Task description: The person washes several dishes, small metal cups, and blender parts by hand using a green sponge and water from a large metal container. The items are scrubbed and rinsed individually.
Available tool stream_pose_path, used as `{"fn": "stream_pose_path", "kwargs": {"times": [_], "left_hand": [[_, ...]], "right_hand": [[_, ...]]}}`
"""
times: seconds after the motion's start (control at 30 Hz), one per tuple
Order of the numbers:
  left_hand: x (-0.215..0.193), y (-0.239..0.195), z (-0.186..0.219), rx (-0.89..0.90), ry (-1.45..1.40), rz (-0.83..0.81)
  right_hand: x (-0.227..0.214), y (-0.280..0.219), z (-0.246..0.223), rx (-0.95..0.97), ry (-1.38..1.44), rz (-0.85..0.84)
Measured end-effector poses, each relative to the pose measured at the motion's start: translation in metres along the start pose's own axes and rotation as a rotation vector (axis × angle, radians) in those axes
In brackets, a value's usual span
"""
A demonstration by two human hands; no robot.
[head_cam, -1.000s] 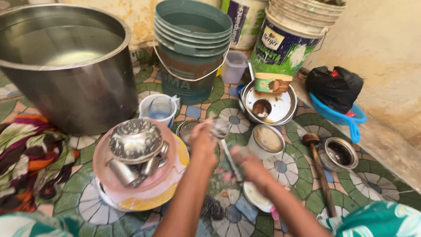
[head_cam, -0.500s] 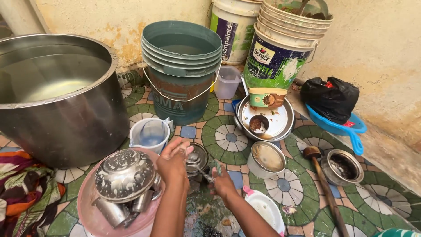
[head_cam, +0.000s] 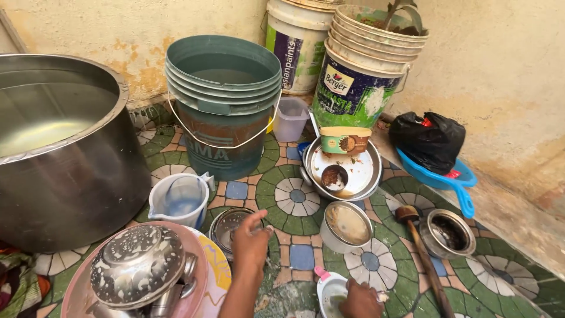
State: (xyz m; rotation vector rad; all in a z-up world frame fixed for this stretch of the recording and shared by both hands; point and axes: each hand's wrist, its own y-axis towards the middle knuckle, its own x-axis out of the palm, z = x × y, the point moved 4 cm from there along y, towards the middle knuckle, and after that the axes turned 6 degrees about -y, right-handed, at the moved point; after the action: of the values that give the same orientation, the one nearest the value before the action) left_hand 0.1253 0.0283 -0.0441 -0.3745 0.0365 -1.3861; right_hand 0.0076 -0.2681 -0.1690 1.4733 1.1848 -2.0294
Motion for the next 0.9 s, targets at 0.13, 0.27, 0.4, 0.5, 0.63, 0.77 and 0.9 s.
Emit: {"fn": "stream_pose_path", "kwargs": {"times": [0.13, 0.27, 0.4, 0.5, 0.63, 0.77, 0.9], "left_hand": [[0.004, -0.009, -0.007, -0.043, -0.034, -0.006], [0.002, 0.001, -0.024, -0.037, -0.074, -0.025], [0.007, 0.023, -0.030, -0.056, -0.150, -0.075], [0.012, 0.035, -0.040, -0.058, -0.151, -0.135], [0.016, 0.043, -0.057, 0.017, -0.056, -0.160], [0.021, 0.047, -0.068, -0.037, -0.041, -0.184], [0.017, 0.039, -0.068, -0.026, -0.074, -0.183]], "right_hand": [[-0.041, 0.056, -0.026, -0.176, 0.119, 0.342], [-0.105, 0.140, -0.060, -0.401, 0.181, 0.730], [-0.156, 0.209, -0.086, -0.338, -0.040, 0.525], [-0.156, 0.246, -0.092, -0.325, -0.028, 0.424], [-0.146, 0.275, -0.094, -0.351, -0.009, 0.418], [-0.152, 0.247, -0.093, -0.474, 0.160, 0.557], [-0.179, 0.175, -0.095, -0.476, 0.377, 0.828]]}}
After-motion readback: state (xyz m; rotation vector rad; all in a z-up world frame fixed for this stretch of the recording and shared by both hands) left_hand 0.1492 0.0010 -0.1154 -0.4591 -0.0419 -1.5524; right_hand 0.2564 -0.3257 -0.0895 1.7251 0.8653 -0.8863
